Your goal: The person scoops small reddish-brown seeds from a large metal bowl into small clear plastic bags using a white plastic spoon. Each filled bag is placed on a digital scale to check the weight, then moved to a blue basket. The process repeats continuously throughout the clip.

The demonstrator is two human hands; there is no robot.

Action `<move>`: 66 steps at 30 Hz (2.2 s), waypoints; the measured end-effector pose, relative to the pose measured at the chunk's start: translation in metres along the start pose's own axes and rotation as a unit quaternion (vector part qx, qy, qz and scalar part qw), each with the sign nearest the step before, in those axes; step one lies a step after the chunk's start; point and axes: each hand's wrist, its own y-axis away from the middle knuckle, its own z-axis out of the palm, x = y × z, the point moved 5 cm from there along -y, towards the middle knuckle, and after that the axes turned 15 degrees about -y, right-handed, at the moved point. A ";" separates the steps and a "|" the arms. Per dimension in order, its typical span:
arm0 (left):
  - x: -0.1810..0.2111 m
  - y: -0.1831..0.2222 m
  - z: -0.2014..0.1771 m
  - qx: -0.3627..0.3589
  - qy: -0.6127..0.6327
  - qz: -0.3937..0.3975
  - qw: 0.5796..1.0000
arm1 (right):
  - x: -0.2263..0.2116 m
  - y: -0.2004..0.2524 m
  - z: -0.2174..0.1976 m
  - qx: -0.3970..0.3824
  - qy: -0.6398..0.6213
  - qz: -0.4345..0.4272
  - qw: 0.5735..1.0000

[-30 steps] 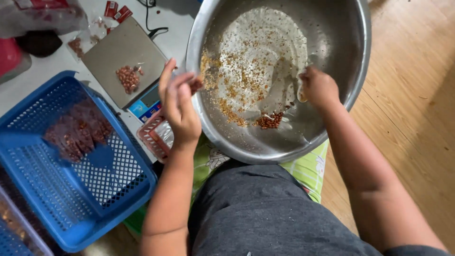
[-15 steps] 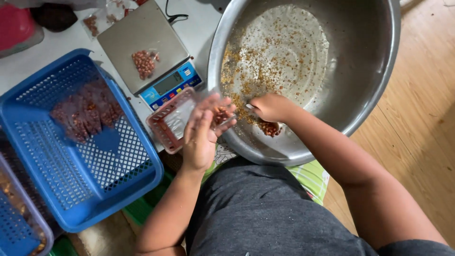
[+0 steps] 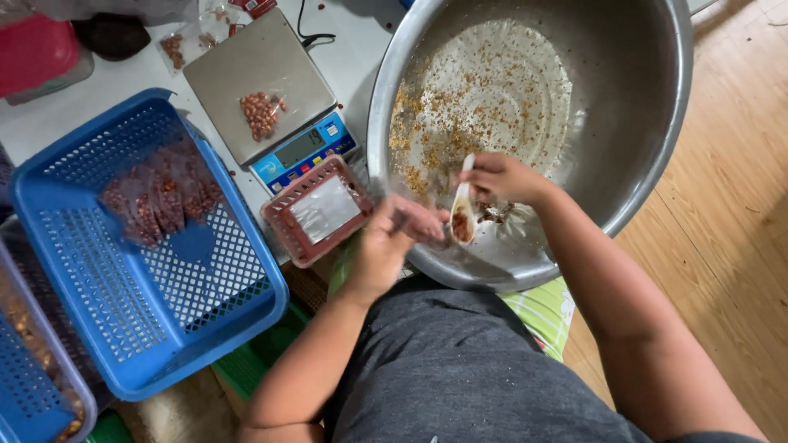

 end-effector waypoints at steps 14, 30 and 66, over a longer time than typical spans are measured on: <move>-0.058 -0.013 0.054 -0.127 -0.163 -0.090 0.974 | -0.140 0.163 0.032 0.208 0.252 -0.515 0.793; 0.003 -0.093 -0.056 0.036 0.101 0.196 0.975 | -0.013 0.189 -0.096 0.422 0.069 -0.463 0.776; -0.102 0.036 -0.311 0.540 -0.253 -0.086 0.798 | 0.079 0.159 -0.185 0.481 0.031 -0.276 0.832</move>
